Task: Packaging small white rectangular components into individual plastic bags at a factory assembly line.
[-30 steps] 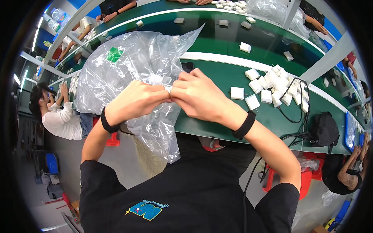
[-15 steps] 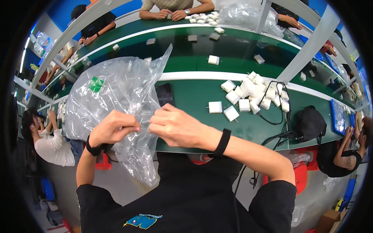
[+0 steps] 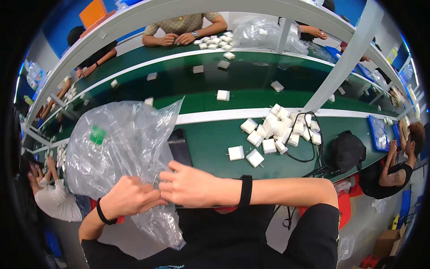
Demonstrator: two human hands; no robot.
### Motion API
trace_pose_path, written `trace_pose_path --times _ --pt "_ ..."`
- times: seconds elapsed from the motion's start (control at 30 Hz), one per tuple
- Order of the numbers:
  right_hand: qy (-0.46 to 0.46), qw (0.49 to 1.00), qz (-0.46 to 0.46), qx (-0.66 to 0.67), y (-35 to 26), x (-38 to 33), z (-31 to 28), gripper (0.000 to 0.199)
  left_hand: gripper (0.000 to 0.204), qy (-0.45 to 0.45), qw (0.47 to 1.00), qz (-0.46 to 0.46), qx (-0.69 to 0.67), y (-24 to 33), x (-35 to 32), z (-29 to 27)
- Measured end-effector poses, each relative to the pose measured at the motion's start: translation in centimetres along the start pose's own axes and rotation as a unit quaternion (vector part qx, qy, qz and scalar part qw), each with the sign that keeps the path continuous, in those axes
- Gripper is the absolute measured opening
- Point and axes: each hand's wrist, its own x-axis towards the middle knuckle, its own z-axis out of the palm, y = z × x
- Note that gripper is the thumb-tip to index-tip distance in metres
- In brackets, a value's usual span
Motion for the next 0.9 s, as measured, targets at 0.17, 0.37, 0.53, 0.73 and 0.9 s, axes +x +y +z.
trace_pose_path --times 0.17,0.37,0.53,0.73,0.9 --pt "0.006 0.999 -0.007 0.053 0.5 -0.6 -0.2 0.013 0.046 0.009 0.996 0.071 -0.043 -2.1 -0.5 -0.5" --pt "0.028 0.988 -0.014 0.154 1.2 -1.4 0.0 0.016 0.048 0.002 0.993 0.084 -0.079 -3.1 -1.3 -0.3" --pt "0.039 0.981 -0.01 0.188 1.4 -1.6 -0.5 0.015 0.047 0.016 0.992 0.071 -0.101 -3.3 -2.2 -0.5" --pt "0.014 0.969 0.069 0.238 2.7 -0.2 -2.7 0.02 0.039 0.112 0.989 -0.002 -0.101 -2.9 -2.1 -0.9" --pt "0.109 0.929 0.298 0.191 1.7 0.7 -3.9 0.045 0.017 0.236 0.967 -0.08 -0.052 -0.8 -1.9 0.2"
